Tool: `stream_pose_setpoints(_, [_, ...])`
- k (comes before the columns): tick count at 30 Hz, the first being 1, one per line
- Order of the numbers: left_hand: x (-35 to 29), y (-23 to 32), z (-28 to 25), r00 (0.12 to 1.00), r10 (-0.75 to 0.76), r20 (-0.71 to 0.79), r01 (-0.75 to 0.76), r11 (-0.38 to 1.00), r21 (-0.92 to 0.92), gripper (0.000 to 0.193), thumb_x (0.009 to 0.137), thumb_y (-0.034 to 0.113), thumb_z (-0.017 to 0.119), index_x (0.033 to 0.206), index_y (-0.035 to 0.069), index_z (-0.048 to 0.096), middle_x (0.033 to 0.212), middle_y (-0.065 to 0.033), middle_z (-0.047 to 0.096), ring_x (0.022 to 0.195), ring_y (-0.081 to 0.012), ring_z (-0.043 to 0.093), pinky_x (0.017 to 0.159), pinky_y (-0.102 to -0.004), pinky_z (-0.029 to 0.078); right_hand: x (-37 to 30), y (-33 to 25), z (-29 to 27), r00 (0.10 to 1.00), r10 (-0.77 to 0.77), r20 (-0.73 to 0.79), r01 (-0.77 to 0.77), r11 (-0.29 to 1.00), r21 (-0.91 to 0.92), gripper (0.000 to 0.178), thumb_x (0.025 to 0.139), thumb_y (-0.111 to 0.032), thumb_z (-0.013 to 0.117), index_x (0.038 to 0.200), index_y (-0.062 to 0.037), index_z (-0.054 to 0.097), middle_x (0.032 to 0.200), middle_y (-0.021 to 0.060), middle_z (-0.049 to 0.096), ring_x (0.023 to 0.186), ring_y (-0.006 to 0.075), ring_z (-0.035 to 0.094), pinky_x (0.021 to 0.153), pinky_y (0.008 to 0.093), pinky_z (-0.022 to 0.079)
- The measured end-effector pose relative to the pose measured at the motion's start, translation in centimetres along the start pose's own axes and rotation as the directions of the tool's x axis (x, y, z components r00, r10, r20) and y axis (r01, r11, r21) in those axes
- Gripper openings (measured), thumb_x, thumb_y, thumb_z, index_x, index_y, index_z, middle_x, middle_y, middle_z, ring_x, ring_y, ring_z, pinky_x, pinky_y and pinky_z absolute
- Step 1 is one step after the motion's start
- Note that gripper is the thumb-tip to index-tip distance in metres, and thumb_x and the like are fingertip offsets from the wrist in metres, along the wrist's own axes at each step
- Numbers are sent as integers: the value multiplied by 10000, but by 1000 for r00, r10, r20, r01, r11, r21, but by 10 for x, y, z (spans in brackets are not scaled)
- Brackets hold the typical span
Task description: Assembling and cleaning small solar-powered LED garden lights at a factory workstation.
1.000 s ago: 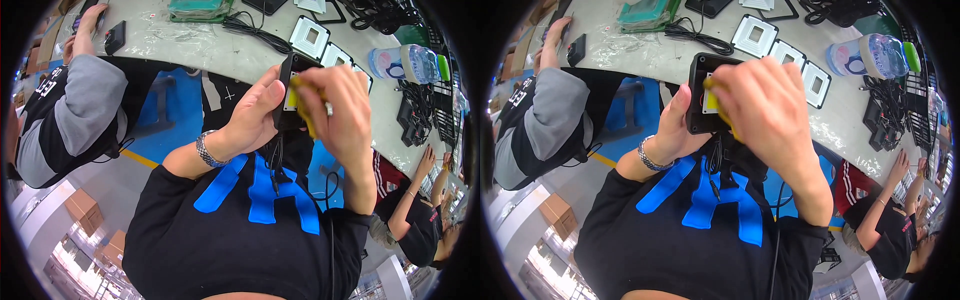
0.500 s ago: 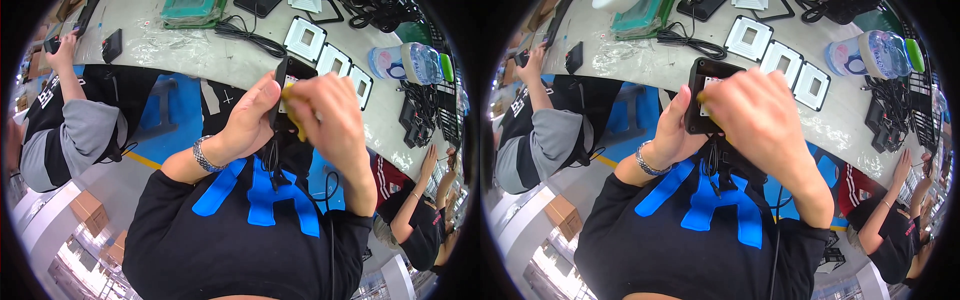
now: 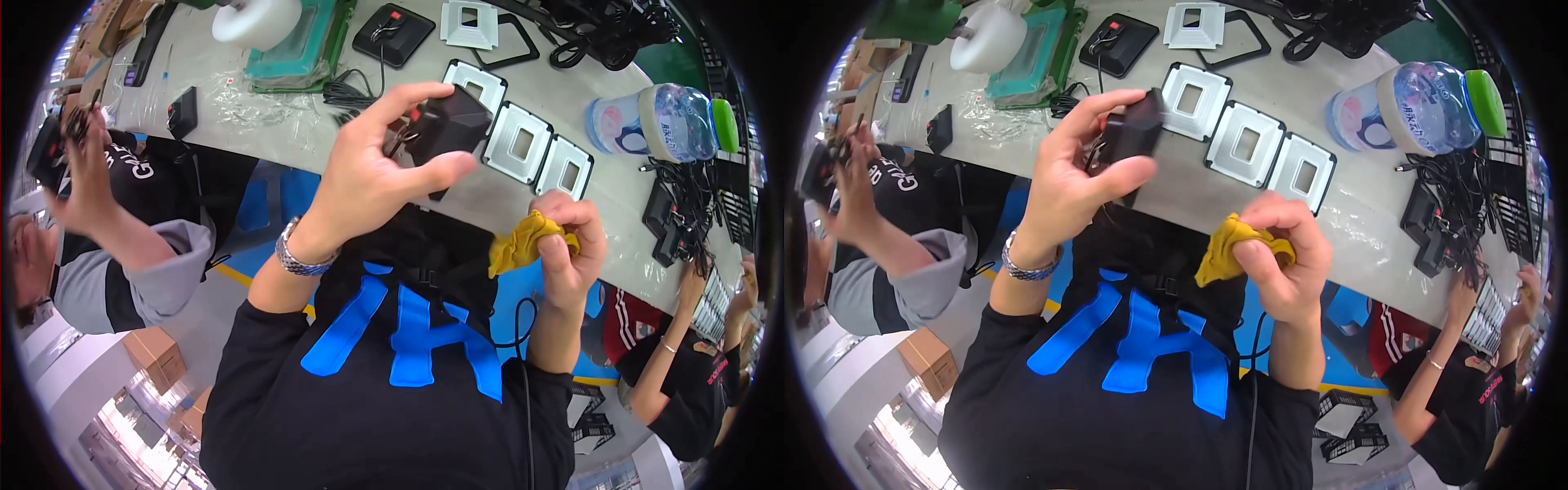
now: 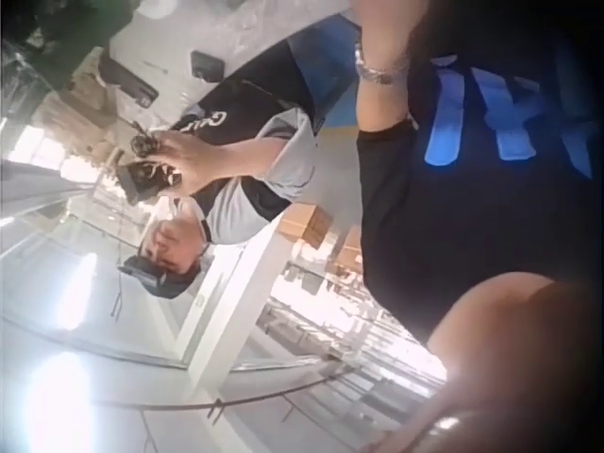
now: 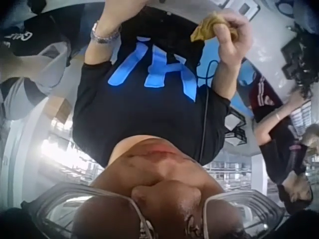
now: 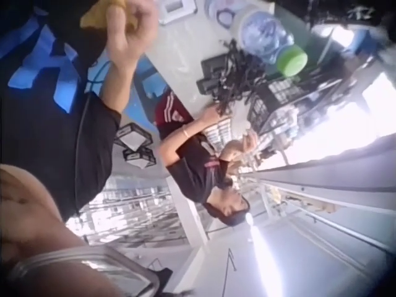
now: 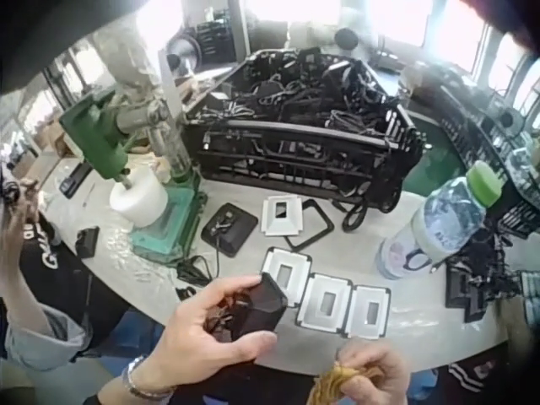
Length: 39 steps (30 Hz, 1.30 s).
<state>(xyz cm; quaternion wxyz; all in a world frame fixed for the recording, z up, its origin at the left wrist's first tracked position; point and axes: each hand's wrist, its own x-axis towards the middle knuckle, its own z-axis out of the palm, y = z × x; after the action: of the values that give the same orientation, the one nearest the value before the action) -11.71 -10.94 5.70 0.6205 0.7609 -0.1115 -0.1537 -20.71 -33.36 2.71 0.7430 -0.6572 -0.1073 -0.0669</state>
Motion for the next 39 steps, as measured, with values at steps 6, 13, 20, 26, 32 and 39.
stream_pose_setpoints(6, [45,0,30,924,369,-102,-109,509,854,461,701,324,767,1085,98,646,997,-205,622,766,-348,665,642,-420,559,-24,15,-22,979,167,-116,-164,986,40,211,870,-149,631,964,5,522,857,98,574,790,149,511,711,268,415])
stream_pose_setpoints(13, [65,-2,61,955,279,-106,11,322,947,471,748,408,742,1110,122,646,1062,-102,621,776,-321,660,628,-400,545,-35,36,-48,986,-64,-153,63,998,-15,238,738,37,683,949,37,572,778,139,598,686,205,569,641,302,461])
stream_pose_setpoints(20, [62,-8,74,956,261,-135,70,245,967,454,744,399,733,1089,119,636,1013,-127,596,819,-298,631,569,-383,538,-30,39,-54,988,-109,-107,112,993,25,240,739,38,694,950,38,580,766,142,613,680,212,595,618,299,474])
stream_pose_setpoints(26, [58,-12,77,933,355,-58,-15,198,980,471,757,409,719,1116,116,636,1069,-105,602,812,-291,629,567,-370,534,-31,38,-55,988,-114,-104,117,993,29,245,739,38,701,956,35,586,774,147,620,682,208,602,607,283,479])
stream_pose_setpoints(32, [58,-14,75,924,378,-55,-31,216,976,474,788,429,707,1132,109,640,1114,-80,610,862,-281,641,647,-367,538,-32,39,-54,987,-112,-115,115,993,21,256,732,47,700,960,36,584,773,146,618,684,208,602,611,287,480])
stream_pose_setpoints(39, [62,-15,74,923,378,-69,-6,193,981,445,761,405,721,1097,125,642,1089,-71,612,805,-252,630,570,-338,524,-31,39,-53,989,-102,-109,102,995,-9,262,726,51,695,961,37,581,775,145,615,682,210,596,621,294,478])
